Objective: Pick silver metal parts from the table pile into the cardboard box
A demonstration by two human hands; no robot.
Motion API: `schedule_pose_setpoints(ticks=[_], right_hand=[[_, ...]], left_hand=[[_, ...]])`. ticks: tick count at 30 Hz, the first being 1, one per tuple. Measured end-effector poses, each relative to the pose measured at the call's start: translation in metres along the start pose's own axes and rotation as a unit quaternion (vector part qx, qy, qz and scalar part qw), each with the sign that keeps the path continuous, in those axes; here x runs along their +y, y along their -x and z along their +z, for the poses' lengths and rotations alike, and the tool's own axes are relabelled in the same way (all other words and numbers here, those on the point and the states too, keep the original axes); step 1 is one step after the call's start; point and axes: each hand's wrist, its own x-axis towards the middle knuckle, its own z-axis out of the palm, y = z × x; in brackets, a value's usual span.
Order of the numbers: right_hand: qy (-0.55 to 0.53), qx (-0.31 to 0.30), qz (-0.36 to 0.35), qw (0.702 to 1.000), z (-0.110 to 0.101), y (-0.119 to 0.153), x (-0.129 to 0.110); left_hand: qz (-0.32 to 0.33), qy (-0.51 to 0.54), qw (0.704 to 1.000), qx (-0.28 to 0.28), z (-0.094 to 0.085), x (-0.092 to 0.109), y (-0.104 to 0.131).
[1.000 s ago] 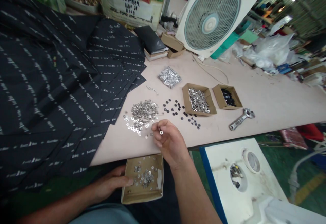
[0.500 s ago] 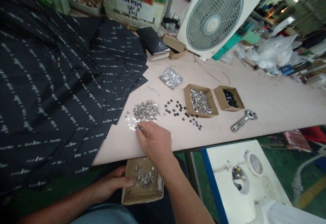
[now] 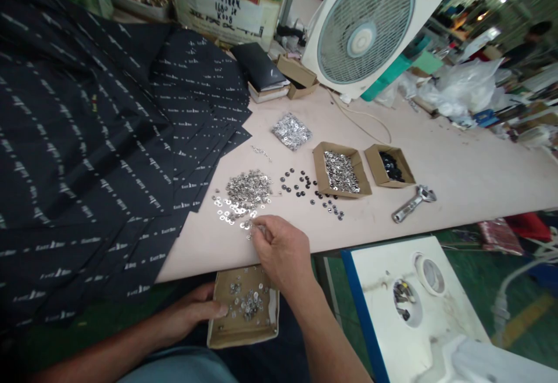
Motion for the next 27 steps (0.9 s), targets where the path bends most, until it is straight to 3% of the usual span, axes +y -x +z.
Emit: schedule_pose_setpoints(ticks=[8,10,13,15,17,20,22,24,25,27], right_hand=[[0.047,-0.015,-0.077,0.996,0.012,-0.006,-0.009],[0.007,-0.016,-0.054,0.998,0.012,-0.006,-0.010],[-0.141,-0.027,0.047,0.988,0.005,-0.007,-0.010],[-0.294,-0.026,0.128,0.947,-0.001,-0.006,-0.008],[-0.455,-0.021,0.188,0.870,-0.006,-0.006,-0.005],[-0.617,-0.032,0.221,0.755,-0.013,-0.006,-0.003],[-0.657,-0.044,0.223,0.719,-0.014,-0.006,-0.002],[-0.657,-0.049,0.228,0.717,-0.013,-0.007,-0.002],[-0.638,-0.045,0.231,0.733,-0.012,-0.007,-0.002],[-0.545,-0.029,0.223,0.808,-0.010,-0.007,-0.002]], left_hand=[[0.001,0.000,1.000,-0.011,0.000,-0.002,0.000],[0.005,0.000,1.000,-0.014,0.000,-0.002,-0.001],[0.009,-0.001,1.000,-0.013,0.000,0.000,-0.001],[0.010,0.000,1.000,-0.015,0.000,0.000,0.000],[0.008,0.000,1.000,-0.014,-0.001,0.000,0.000],[0.007,-0.006,1.000,-0.006,-0.002,-0.001,0.000],[0.010,-0.007,1.000,-0.006,-0.002,-0.001,0.000],[0.011,-0.006,1.000,-0.008,-0.002,-0.001,0.000],[0.010,-0.006,1.000,-0.008,-0.002,-0.001,0.000],[0.011,-0.008,1.000,-0.006,-0.002,-0.002,0.000]])
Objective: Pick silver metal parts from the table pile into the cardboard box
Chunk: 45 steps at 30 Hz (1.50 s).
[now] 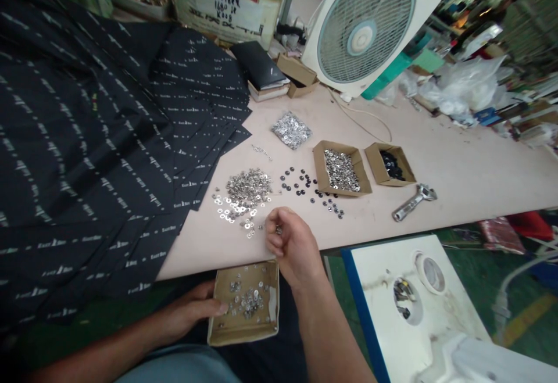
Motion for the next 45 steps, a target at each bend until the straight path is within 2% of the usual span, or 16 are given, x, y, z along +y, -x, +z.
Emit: schedule_pose_setpoints(ticks=[2,5,10,13,16,19,21,24,27,30,32,34,36,38,41,45], right_hand=[[0.174,0.021,-0.057,0.983,0.001,0.000,0.003],[0.375,0.005,-0.151,0.914,0.003,0.000,0.010],[0.521,-0.019,-0.256,0.814,0.006,-0.003,0.019],[0.555,-0.018,-0.273,0.786,0.009,-0.005,0.020],[0.541,-0.012,-0.263,0.799,0.010,-0.002,0.018],[0.431,0.004,-0.176,0.885,0.008,0.003,0.012],[0.285,0.015,-0.101,0.953,0.005,0.006,0.008],[0.036,0.005,-0.020,0.999,-0.001,0.005,0.003],[-0.105,-0.025,0.008,0.994,-0.003,0.002,0.000],[-0.116,-0.024,0.014,0.993,-0.003,-0.002,0.000],[-0.025,-0.001,-0.003,1.000,-0.002,-0.003,0.002],[0.149,0.017,-0.055,0.987,0.000,-0.005,0.005],[0.326,0.017,-0.129,0.937,0.002,-0.006,0.009],[0.434,0.002,-0.195,0.880,0.002,-0.007,0.012],[0.493,-0.003,-0.241,0.836,0.001,-0.008,0.016],[0.509,0.013,-0.215,0.834,-0.003,-0.010,0.014]], left_hand=[[0.003,0.001,1.000,-0.003,0.000,0.000,0.000],[0.007,0.007,1.000,-0.013,0.001,0.000,-0.002],[0.002,0.009,1.000,-0.016,0.002,0.002,-0.003],[0.002,0.009,1.000,-0.015,0.001,0.000,-0.002],[0.006,0.007,1.000,-0.015,-0.001,-0.002,-0.001],[0.008,0.004,1.000,-0.015,-0.003,-0.003,-0.001],[0.007,0.003,1.000,-0.012,-0.003,-0.003,-0.001],[0.004,0.001,1.000,-0.003,-0.002,-0.003,0.000],[0.005,-0.006,1.000,0.004,-0.001,-0.001,0.001],[0.002,-0.010,1.000,0.009,0.000,0.000,0.001],[-0.003,-0.009,1.000,0.014,0.000,0.000,0.001],[-0.009,-0.005,1.000,0.018,0.000,0.000,0.001],[-0.012,-0.001,1.000,0.016,0.001,0.000,0.000],[-0.011,0.003,1.000,0.010,0.002,-0.001,0.000],[-0.008,0.005,1.000,0.006,0.003,-0.001,0.000],[-0.007,0.008,1.000,0.007,0.002,-0.001,0.000]])
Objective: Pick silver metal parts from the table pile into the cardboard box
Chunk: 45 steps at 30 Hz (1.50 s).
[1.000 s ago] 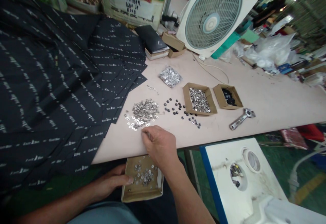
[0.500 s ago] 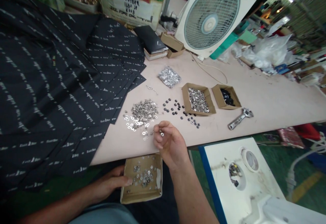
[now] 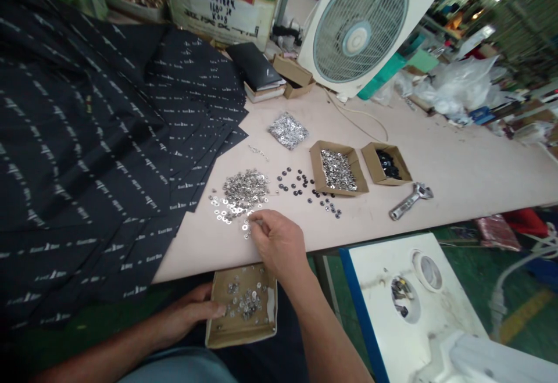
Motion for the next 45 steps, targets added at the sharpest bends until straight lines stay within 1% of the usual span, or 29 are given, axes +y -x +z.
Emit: schedule_pose_setpoints(ticks=[4,11,17,20,23,24,25,26,28,29,30,32,34,35,36,37,38,39,41,42,43,45], right_hand=[[0.002,-0.020,0.028,0.999,-0.004,-0.003,0.001],[0.028,-0.041,0.024,0.998,-0.009,-0.008,0.002],[0.022,-0.045,0.024,0.998,-0.008,-0.011,0.001],[-0.006,-0.041,0.042,0.998,-0.010,-0.010,-0.002],[-0.099,-0.035,0.071,0.992,-0.015,-0.009,-0.003],[-0.153,-0.033,0.088,0.984,-0.017,-0.008,-0.003],[-0.221,-0.029,0.109,0.969,-0.019,-0.007,-0.003],[-0.297,-0.027,0.131,0.946,-0.020,-0.005,-0.002],[-0.443,-0.027,0.168,0.880,-0.022,-0.002,-0.002],[-0.499,-0.029,0.178,0.848,-0.022,0.000,-0.002],[-0.540,-0.030,0.182,0.821,-0.022,0.001,-0.003],[-0.591,-0.027,0.181,0.785,-0.021,0.003,-0.003],[-0.623,-0.021,0.180,0.761,-0.019,0.003,-0.004],[-0.629,-0.021,0.182,0.756,-0.018,0.002,-0.004],[-0.625,-0.021,0.187,0.757,-0.017,0.001,-0.004],[-0.609,-0.021,0.192,0.770,-0.016,0.000,-0.005],[-0.574,-0.017,0.193,0.796,-0.015,-0.001,-0.005],[-0.519,-0.013,0.188,0.834,-0.013,-0.002,-0.006],[-0.361,-0.002,0.154,0.919,-0.010,-0.002,-0.007],[-0.277,0.001,0.130,0.952,-0.008,-0.001,-0.008],[-0.202,0.003,0.105,0.974,-0.005,0.000,-0.008],[-0.095,0.008,0.059,0.994,-0.001,0.003,-0.009]], left_hand=[[0.005,0.001,1.000,-0.002,-0.002,-0.002,-0.001],[0.009,0.008,1.000,-0.003,-0.002,-0.003,0.000],[0.001,-0.002,1.000,-0.001,-0.002,-0.004,0.001],[0.007,0.000,1.000,-0.006,-0.003,-0.006,0.000],[0.005,-0.001,1.000,-0.008,-0.004,-0.007,-0.001],[0.006,-0.002,1.000,-0.007,-0.004,-0.007,-0.001],[0.006,-0.004,1.000,-0.006,-0.004,-0.007,-0.001],[0.006,-0.006,1.000,-0.005,-0.003,-0.007,-0.001],[0.007,-0.012,1.000,-0.005,-0.002,-0.006,-0.001],[0.007,-0.015,1.000,-0.004,-0.002,-0.005,-0.001],[0.007,-0.016,1.000,-0.004,-0.001,-0.005,-0.001],[0.006,-0.014,1.000,-0.005,-0.001,-0.004,-0.001],[0.006,-0.014,1.000,-0.003,-0.001,-0.004,-0.001],[0.006,-0.014,1.000,-0.002,-0.001,-0.004,-0.001],[0.005,-0.013,1.000,-0.003,-0.001,-0.004,-0.001],[0.004,-0.012,1.000,-0.005,0.000,-0.004,-0.001],[0.003,-0.011,1.000,-0.008,0.000,-0.003,-0.001],[0.000,-0.010,1.000,-0.011,0.000,-0.003,-0.001],[-0.003,-0.010,1.000,-0.011,0.000,-0.002,-0.002],[-0.002,-0.011,1.000,-0.008,0.001,-0.002,-0.002],[0.001,-0.011,1.000,-0.007,0.001,-0.001,-0.002],[0.007,-0.007,1.000,-0.011,0.001,-0.001,-0.002]])
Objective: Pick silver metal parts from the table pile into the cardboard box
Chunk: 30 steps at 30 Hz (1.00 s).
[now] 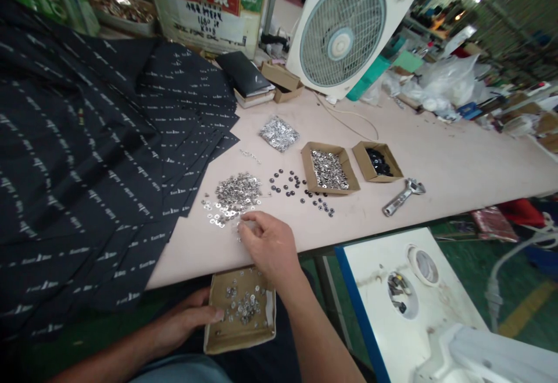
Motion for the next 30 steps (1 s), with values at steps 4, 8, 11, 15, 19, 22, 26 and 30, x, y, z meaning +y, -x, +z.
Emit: schedule_pose_setpoints(ticks=[4,8,11,15,19,22,26,30], right_hand=[[0.106,0.009,-0.055,0.993,0.005,0.003,0.001],[0.135,-0.013,-0.045,0.990,0.004,0.002,0.001],[0.134,-0.028,-0.039,0.990,0.002,0.001,-0.001],[0.138,-0.032,-0.059,0.988,0.001,0.003,-0.001],[0.154,-0.029,-0.095,0.983,0.001,0.010,0.002],[0.157,-0.025,-0.112,0.981,0.002,0.016,0.007],[0.126,-0.016,-0.081,0.989,0.001,0.024,0.014],[0.086,-0.017,-0.035,0.996,-0.003,0.026,0.016]], left_hand=[[0.004,0.006,1.000,-0.011,0.000,0.001,0.000],[0.004,0.007,1.000,-0.009,0.000,0.000,0.000],[-0.001,0.008,1.000,-0.004,0.000,-0.002,0.000],[0.004,0.012,1.000,-0.007,-0.001,-0.003,0.000],[0.006,0.016,1.000,-0.010,-0.001,-0.001,0.001],[0.003,0.015,1.000,-0.006,-0.001,-0.001,0.001],[0.001,0.021,1.000,-0.008,-0.001,-0.002,0.000],[0.002,0.015,1.000,-0.013,-0.001,-0.003,0.000]])
